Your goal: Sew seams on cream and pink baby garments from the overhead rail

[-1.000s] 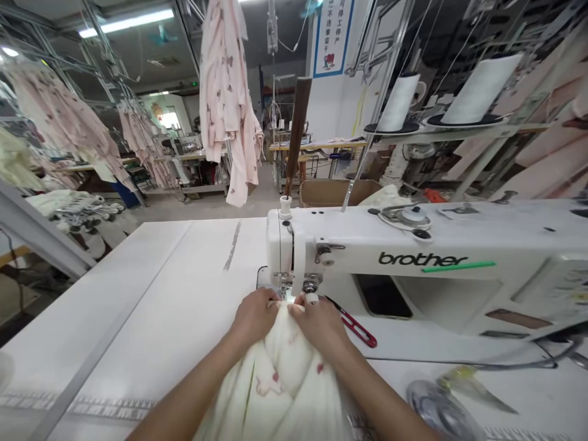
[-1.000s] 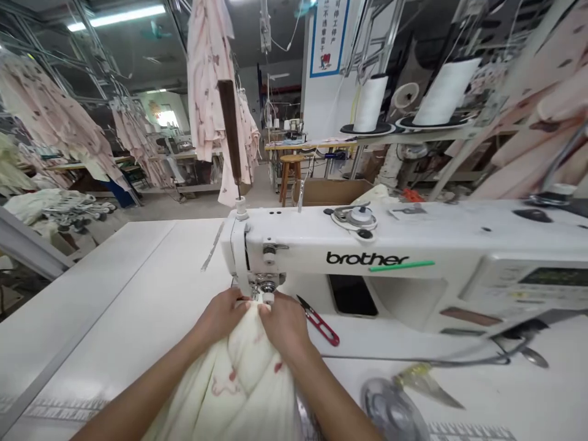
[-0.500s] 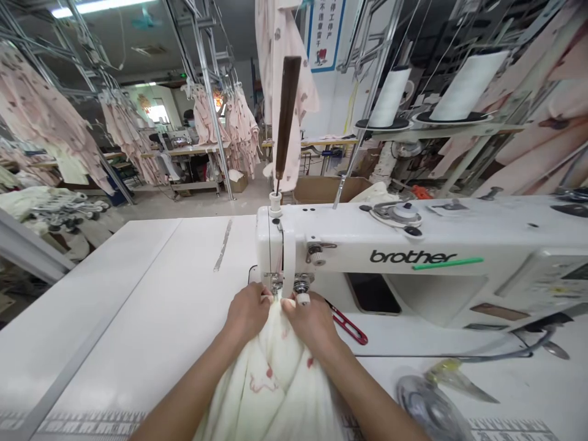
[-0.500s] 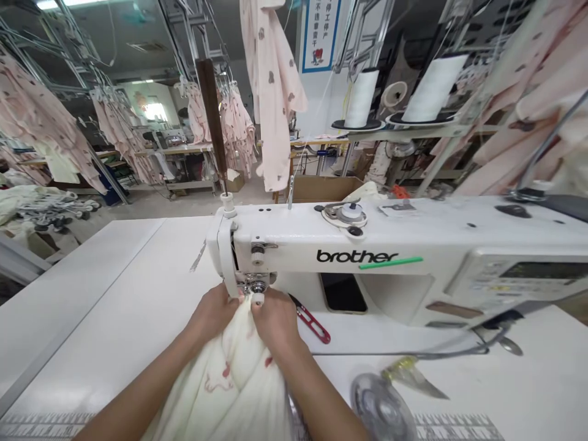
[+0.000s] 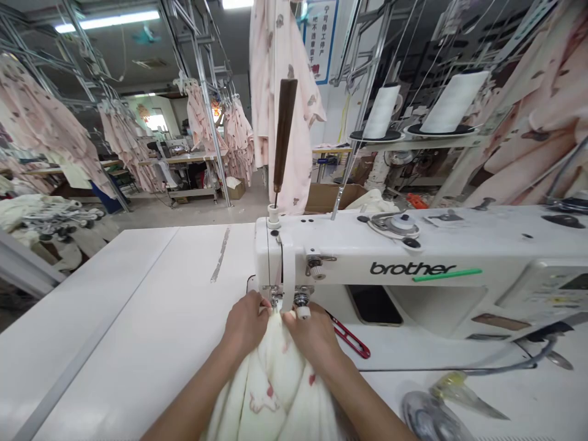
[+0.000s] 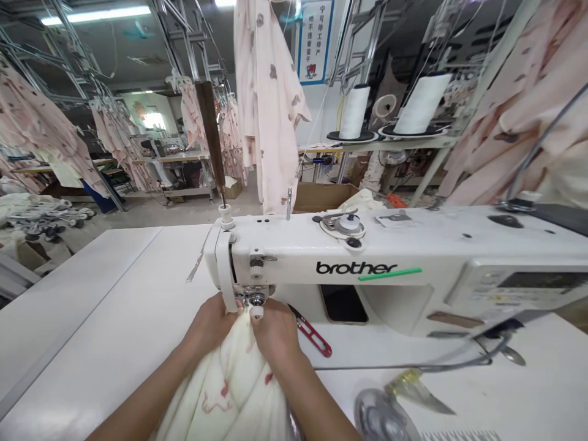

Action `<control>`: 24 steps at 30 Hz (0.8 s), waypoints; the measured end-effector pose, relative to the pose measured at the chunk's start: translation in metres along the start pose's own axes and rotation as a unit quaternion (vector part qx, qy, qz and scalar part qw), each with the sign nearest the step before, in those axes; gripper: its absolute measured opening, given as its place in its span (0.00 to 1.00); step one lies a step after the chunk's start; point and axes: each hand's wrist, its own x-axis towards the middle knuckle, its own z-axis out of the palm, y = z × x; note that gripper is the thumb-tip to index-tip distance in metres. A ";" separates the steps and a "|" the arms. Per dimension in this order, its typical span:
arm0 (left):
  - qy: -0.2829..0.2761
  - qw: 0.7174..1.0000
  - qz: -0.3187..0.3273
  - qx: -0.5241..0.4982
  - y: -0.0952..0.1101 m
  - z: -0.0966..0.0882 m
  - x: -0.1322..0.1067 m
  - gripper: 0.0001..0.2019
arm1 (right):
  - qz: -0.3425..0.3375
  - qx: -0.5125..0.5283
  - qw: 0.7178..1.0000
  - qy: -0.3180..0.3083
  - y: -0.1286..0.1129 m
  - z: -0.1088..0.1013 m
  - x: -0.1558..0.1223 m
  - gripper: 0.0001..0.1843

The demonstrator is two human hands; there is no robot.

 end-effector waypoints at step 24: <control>0.041 0.999 0.022 0.028 0.000 0.006 0.007 0.07 | 0.011 -0.008 1.000 0.021 -0.002 0.011 0.003 0.13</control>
